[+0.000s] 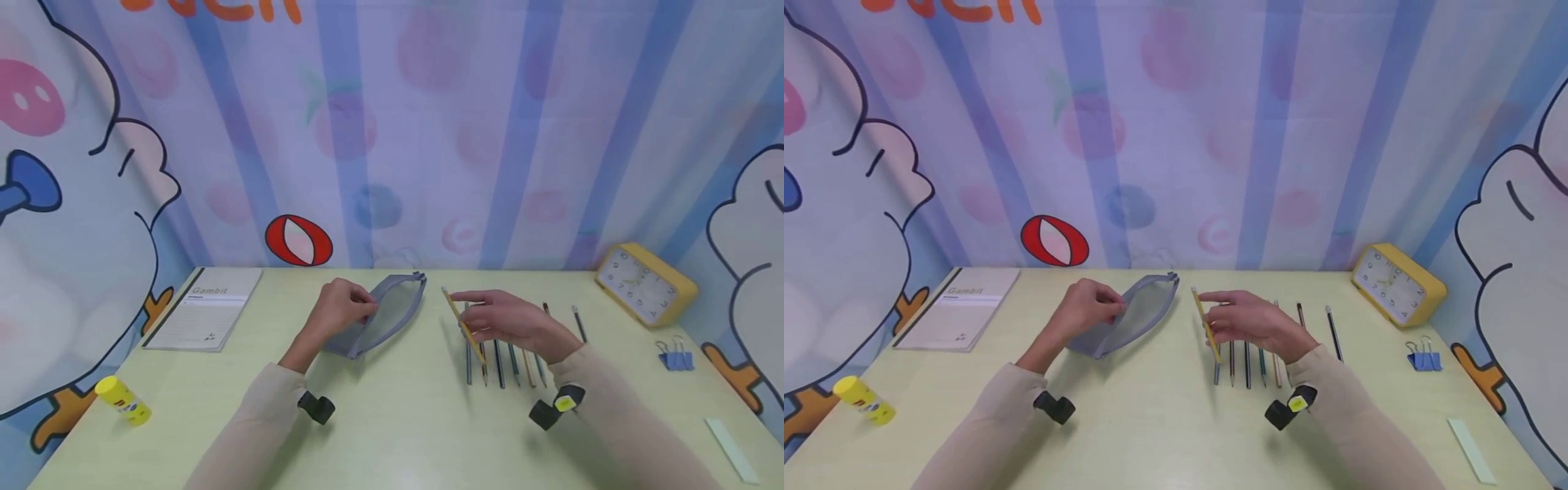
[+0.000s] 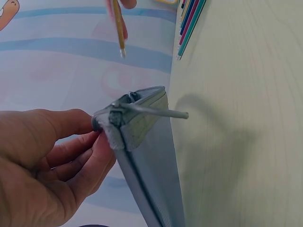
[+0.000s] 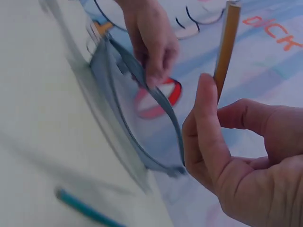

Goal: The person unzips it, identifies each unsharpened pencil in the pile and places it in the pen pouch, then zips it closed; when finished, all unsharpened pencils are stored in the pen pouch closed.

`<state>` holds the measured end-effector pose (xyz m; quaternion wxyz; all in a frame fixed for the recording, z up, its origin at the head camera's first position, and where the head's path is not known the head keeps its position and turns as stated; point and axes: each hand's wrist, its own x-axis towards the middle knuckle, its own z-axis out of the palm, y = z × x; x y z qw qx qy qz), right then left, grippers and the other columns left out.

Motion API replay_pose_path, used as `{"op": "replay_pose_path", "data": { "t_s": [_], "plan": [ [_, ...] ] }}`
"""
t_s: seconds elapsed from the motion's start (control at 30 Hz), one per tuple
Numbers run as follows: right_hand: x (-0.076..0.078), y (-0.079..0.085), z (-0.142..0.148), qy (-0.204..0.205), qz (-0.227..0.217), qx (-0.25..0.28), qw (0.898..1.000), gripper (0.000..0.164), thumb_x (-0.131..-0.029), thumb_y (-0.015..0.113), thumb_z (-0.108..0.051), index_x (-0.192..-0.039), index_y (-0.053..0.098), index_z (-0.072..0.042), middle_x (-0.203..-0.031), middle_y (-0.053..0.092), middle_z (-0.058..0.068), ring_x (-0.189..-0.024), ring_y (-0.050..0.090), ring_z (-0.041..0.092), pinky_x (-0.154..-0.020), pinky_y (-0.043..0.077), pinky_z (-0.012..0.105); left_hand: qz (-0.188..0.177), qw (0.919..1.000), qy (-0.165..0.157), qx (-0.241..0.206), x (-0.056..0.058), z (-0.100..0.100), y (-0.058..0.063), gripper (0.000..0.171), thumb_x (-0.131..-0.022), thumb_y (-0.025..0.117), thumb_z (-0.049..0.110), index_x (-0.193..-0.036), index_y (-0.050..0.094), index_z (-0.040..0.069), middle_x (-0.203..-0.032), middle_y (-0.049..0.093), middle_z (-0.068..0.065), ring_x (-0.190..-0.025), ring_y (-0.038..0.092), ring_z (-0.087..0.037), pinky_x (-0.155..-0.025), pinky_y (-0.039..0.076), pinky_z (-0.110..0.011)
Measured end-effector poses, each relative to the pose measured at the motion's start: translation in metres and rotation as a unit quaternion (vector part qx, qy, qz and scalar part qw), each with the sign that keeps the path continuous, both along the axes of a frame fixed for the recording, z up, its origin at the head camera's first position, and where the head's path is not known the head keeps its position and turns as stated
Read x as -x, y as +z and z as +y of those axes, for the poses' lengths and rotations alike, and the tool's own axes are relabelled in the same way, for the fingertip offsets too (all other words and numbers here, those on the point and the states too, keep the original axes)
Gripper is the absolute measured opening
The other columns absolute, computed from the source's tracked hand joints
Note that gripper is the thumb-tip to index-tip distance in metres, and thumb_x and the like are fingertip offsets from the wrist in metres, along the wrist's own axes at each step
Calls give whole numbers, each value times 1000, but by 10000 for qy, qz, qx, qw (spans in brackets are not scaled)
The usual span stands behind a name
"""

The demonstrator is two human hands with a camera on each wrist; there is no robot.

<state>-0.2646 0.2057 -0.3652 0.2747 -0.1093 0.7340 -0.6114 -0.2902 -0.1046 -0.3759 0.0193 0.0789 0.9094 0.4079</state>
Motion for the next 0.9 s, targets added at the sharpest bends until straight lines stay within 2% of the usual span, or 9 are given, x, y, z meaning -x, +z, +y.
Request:
{"op": "replay_pose_path", "data": {
  "t_s": [0.17,0.27,0.4,0.5,0.67,0.7,0.77,0.9],
  "plan": [
    [2,-7,-38,49,-874,897,9921,60,-101,51,-3,-157,30,-5,-110,59,12,-87,68,14,-77,60,25,-8,10000,37,30,-1,3,0,13,-88,77,19,-94,81,8,-86,78,-6,-66,72,-11,-68,55,-28],
    [5,-14,-58,-64,-1036,1124,9882,61,-101,50,-4,-158,28,-4,-122,56,15,-91,68,13,-78,59,23,11,10000,40,78,0,4,1,12,-88,77,18,-94,80,8,-86,78,-6,-66,72,-12,-65,53,-26],
    [11,-25,-79,-314,-823,1084,9902,62,-102,49,-5,-158,25,0,-132,56,21,-98,68,14,-82,59,23,38,9999,-8,106,2,6,1,12,-88,77,17,-94,80,7,-85,78,-6,-66,72,-11,-63,53,-25],
    [17,-30,-93,-475,-480,812,9944,64,-101,52,-6,-158,24,1,-128,62,27,-100,71,19,-83,59,27,26,9999,-42,120,2,7,1,12,-88,77,18,-93,80,7,-85,78,-7,-65,71,-11,-63,54,-25],
    [27,-28,-112,-507,-232,505,9972,56,-100,56,-7,-151,36,5,-123,67,29,-93,75,20,-81,61,28,47,9999,-55,132,3,8,2,12,-88,76,17,-91,80,7,-86,78,-7,-66,73,-12,-64,56,-26],
    [30,-27,-115,-544,-225,487,9971,53,-100,55,-6,-148,40,7,-120,69,28,-90,75,19,-80,61,27,55,9999,-62,125,4,8,2,12,-88,76,17,-91,80,6,-86,78,-7,-67,73,-12,-65,56,-26],
    [34,-27,-120,-695,-233,427,9964,54,-99,55,-4,-148,37,9,-108,72,24,-82,75,16,-78,61,27,43,9999,-76,99,4,9,2,12,-88,76,17,-91,80,6,-87,78,-7,-68,74,-13,-66,56,-26],
    [42,-30,-130,-995,107,-40,9950,63,-95,55,-2,-151,28,12,-83,71,12,-66,72,12,-73,61,28,38,9998,-64,181,4,8,1,13,-89,76,18,-91,80,6,-87,79,-7,-68,74,-12,-66,55,-25]
  ]
}}
